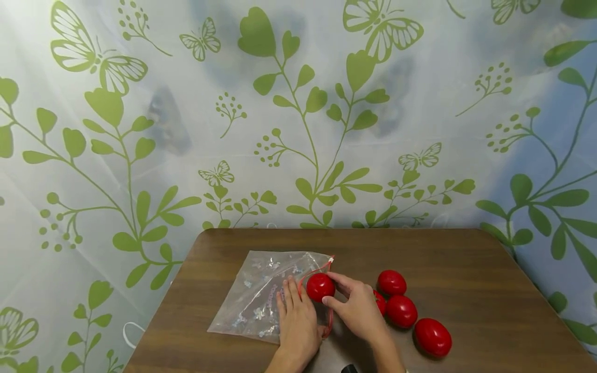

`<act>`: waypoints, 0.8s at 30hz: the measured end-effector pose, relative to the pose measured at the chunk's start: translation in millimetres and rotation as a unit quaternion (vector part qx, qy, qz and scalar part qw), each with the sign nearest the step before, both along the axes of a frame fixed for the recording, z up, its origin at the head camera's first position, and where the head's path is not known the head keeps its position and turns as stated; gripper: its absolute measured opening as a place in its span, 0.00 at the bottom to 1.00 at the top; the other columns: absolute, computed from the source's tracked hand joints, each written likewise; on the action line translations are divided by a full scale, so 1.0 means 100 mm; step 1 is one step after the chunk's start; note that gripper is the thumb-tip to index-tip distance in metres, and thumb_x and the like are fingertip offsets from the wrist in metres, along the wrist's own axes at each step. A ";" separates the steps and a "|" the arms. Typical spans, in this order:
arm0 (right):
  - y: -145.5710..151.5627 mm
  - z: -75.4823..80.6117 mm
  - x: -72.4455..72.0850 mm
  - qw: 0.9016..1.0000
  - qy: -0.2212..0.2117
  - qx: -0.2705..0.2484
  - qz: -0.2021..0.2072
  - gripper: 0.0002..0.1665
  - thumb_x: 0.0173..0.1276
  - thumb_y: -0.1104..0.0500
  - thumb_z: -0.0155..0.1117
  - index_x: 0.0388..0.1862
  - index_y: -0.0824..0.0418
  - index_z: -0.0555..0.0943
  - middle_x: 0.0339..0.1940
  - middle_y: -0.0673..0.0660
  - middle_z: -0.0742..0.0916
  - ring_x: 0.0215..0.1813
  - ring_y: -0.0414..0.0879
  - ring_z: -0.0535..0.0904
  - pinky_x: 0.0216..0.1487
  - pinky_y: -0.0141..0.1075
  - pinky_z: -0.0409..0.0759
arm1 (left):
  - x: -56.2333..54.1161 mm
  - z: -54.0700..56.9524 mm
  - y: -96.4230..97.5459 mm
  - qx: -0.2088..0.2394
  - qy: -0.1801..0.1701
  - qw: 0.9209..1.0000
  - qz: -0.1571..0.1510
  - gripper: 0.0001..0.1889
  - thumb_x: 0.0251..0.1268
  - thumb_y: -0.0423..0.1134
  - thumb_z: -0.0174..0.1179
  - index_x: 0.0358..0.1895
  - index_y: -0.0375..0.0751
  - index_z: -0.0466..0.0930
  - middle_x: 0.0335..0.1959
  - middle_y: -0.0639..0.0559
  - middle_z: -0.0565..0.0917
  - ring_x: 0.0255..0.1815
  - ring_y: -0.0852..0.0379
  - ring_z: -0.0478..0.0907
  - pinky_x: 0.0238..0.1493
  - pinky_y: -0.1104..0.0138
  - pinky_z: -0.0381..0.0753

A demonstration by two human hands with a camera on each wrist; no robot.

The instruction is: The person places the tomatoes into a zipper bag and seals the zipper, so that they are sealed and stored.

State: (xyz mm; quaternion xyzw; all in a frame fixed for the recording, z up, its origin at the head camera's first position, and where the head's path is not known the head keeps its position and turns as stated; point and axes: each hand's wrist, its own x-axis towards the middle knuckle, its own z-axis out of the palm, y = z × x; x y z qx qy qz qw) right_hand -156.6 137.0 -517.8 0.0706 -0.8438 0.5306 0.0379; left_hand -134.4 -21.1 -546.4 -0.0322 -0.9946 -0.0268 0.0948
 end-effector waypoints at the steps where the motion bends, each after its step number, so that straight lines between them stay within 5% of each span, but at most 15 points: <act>1: -0.01 -0.02 -0.01 1.000 0.002 0.001 -0.002 0.36 0.65 0.60 0.84 0.72 0.60 0.84 0.68 0.62 0.88 0.68 0.56 0.88 0.66 0.46 0.86 | 0.00 0.00 0.00 0.003 0.000 1.000 0.001 0.70 0.36 0.65 0.88 0.80 0.26 0.66 0.84 0.26 0.65 0.86 0.30 0.63 0.83 0.39 0.65; 9: -0.11 -0.18 -0.12 1.000 0.017 -0.022 -0.002 0.36 0.63 0.63 0.85 0.71 0.63 0.84 0.68 0.64 0.88 0.68 0.58 0.88 0.65 0.46 0.86 | 0.01 0.02 -0.01 0.001 0.012 1.000 0.005 0.68 0.35 0.64 0.89 0.79 0.25 0.68 0.83 0.26 0.65 0.85 0.30 0.64 0.83 0.39 0.66; 24: -0.30 -0.46 -0.29 1.000 0.023 0.011 0.013 0.32 0.61 0.67 0.85 0.66 0.60 0.88 0.63 0.63 0.91 0.62 0.56 0.91 0.60 0.46 0.90 | 0.04 0.00 0.03 -0.021 0.029 0.999 0.000 0.68 0.39 0.64 0.87 0.80 0.25 0.66 0.84 0.27 0.65 0.86 0.32 0.64 0.83 0.38 0.65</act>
